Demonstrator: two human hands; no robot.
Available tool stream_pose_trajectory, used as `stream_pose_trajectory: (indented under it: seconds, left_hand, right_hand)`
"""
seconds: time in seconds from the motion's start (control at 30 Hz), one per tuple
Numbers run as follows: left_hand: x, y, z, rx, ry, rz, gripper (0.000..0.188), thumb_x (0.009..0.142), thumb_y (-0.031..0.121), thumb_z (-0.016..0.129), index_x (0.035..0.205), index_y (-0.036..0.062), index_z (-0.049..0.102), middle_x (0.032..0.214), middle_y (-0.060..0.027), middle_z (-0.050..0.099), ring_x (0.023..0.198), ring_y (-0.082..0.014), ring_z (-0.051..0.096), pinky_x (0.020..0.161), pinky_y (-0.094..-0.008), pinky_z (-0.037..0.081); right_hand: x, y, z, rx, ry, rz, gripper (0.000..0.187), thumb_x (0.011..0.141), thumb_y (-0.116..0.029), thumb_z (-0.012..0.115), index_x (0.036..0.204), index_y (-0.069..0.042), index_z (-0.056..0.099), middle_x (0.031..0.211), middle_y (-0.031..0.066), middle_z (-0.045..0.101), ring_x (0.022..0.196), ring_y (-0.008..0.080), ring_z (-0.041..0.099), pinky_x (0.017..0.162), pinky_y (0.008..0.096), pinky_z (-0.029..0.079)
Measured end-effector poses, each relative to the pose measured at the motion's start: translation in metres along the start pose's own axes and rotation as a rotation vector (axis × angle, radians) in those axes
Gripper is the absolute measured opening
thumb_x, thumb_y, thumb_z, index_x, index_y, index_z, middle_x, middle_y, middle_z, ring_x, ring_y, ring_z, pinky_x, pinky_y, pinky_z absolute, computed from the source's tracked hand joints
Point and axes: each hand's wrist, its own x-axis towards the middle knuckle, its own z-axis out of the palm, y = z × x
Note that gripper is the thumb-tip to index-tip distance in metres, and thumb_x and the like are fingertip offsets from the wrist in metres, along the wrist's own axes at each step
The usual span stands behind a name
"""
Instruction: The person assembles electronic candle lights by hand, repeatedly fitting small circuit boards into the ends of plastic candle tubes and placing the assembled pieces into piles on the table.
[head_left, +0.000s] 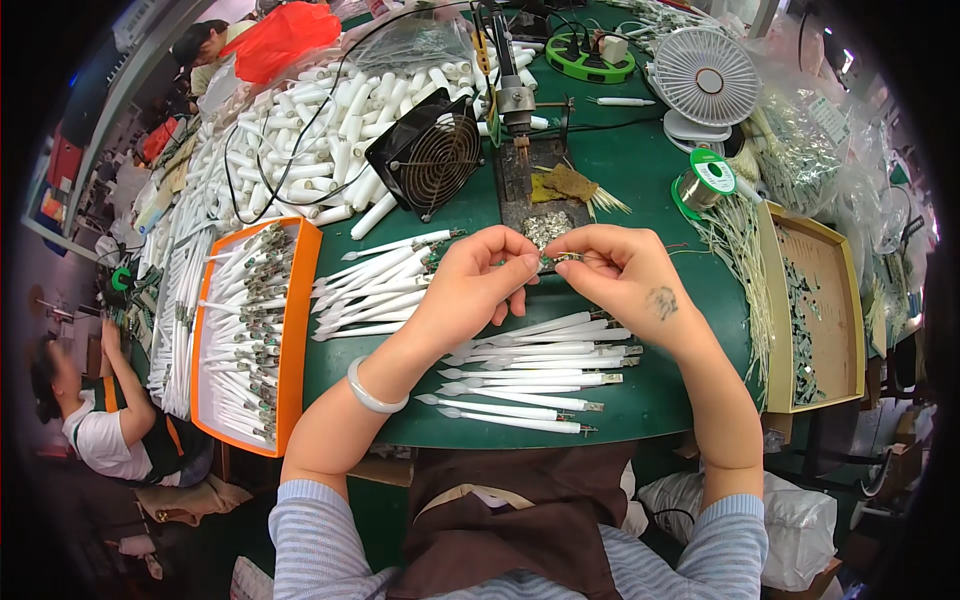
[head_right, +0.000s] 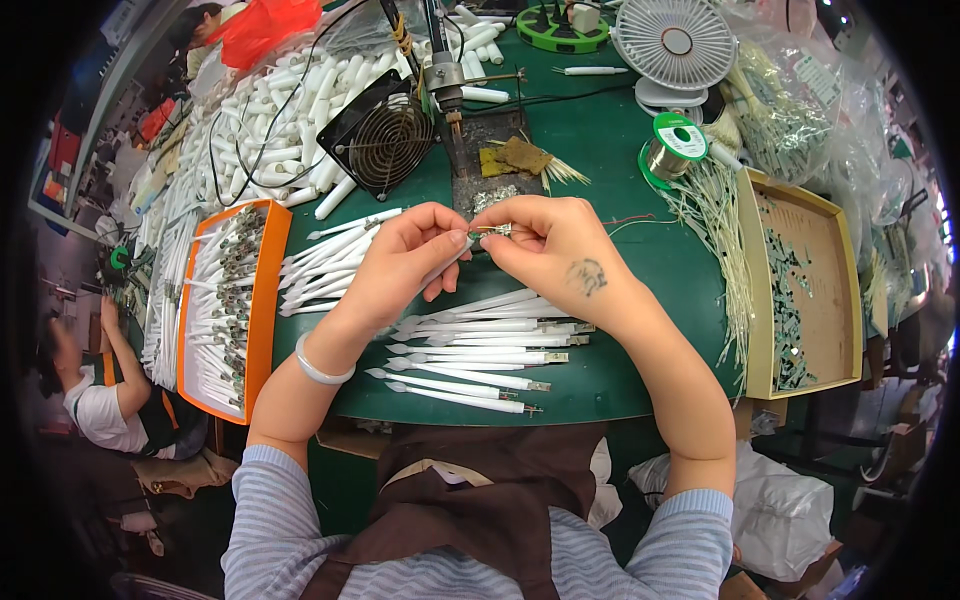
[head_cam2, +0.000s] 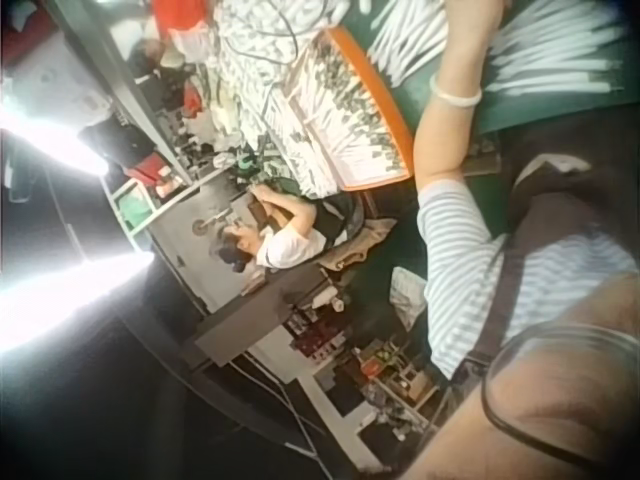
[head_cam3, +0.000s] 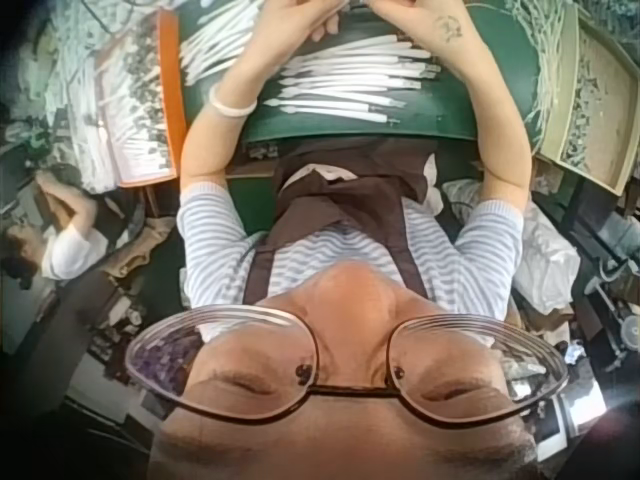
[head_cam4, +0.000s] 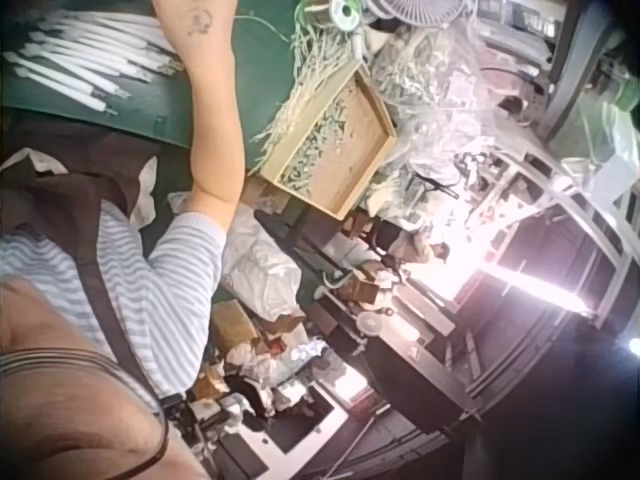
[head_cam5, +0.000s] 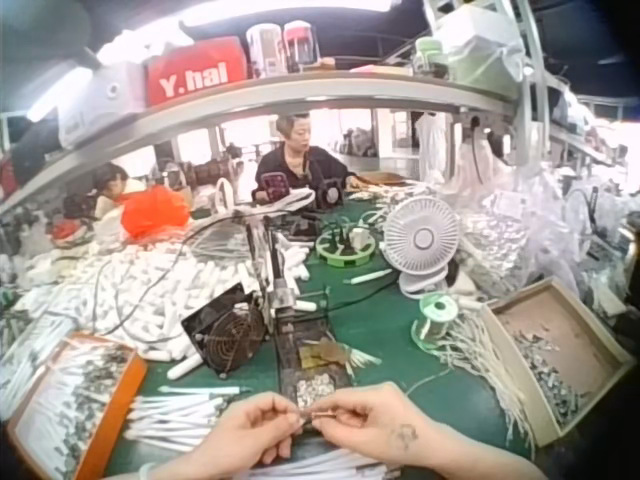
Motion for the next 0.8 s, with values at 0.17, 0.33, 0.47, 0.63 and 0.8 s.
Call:
stream_pose_trajectory:
  seconds: [0.17,0.33,0.47,0.63,0.8]
  left_hand:
    - [0.000,0.000,0.000,0.006,0.004,0.001,0.015,0.098,0.015,0.060,0.104,0.0018,0.058,0.086,-0.0038,0.062,0.061,-0.0063,0.056,0.046,-0.0182,0.038]
    - [0.000,-0.001,0.001,0.012,0.013,-0.010,0.015,0.098,0.015,0.060,0.104,0.0016,0.058,0.086,-0.0038,0.062,0.061,-0.0061,0.056,0.046,-0.0181,0.038]
    - [-0.001,-0.001,0.000,-0.001,0.008,-0.005,0.015,0.098,0.015,0.060,0.104,0.0015,0.058,0.085,-0.0032,0.062,0.061,-0.0060,0.056,0.046,-0.0182,0.038]
    - [-0.001,-0.001,0.004,0.124,0.021,-0.007,0.012,0.095,0.012,0.061,0.101,0.0019,0.059,0.084,-0.0010,0.062,0.060,-0.0054,0.057,0.045,-0.0196,0.040]
    - [-0.003,-0.001,0.005,0.174,0.038,0.014,0.011,0.095,0.011,0.062,0.100,0.0022,0.059,0.083,0.0005,0.061,0.060,-0.0048,0.057,0.044,-0.0195,0.039]
  right_hand:
    - [0.000,0.003,0.000,-0.026,0.002,-0.009,0.016,0.086,-0.002,0.066,0.100,0.003,0.071,0.058,-0.0086,0.035,0.055,0.0019,0.030,0.049,0.0226,0.027]
    - [0.000,0.007,0.000,-0.043,0.001,-0.014,0.015,0.085,-0.003,0.067,0.099,0.003,0.071,0.058,-0.0085,0.036,0.055,0.0016,0.031,0.049,0.0226,0.027]
    - [0.000,0.010,0.001,-0.102,0.014,-0.069,0.015,0.083,-0.003,0.069,0.097,0.001,0.071,0.056,-0.0060,0.035,0.053,0.0034,0.031,0.049,0.0237,0.028]
    - [0.002,0.018,0.008,-0.306,0.118,-0.309,0.014,0.074,-0.002,0.072,0.088,-0.003,0.067,0.059,0.0022,0.043,0.050,0.0098,0.036,0.048,0.0274,0.032]
    - [0.001,0.019,0.010,-0.294,0.114,-0.308,0.015,0.073,-0.002,0.073,0.086,-0.003,0.066,0.063,0.0024,0.049,0.051,0.0098,0.039,0.048,0.0271,0.033]
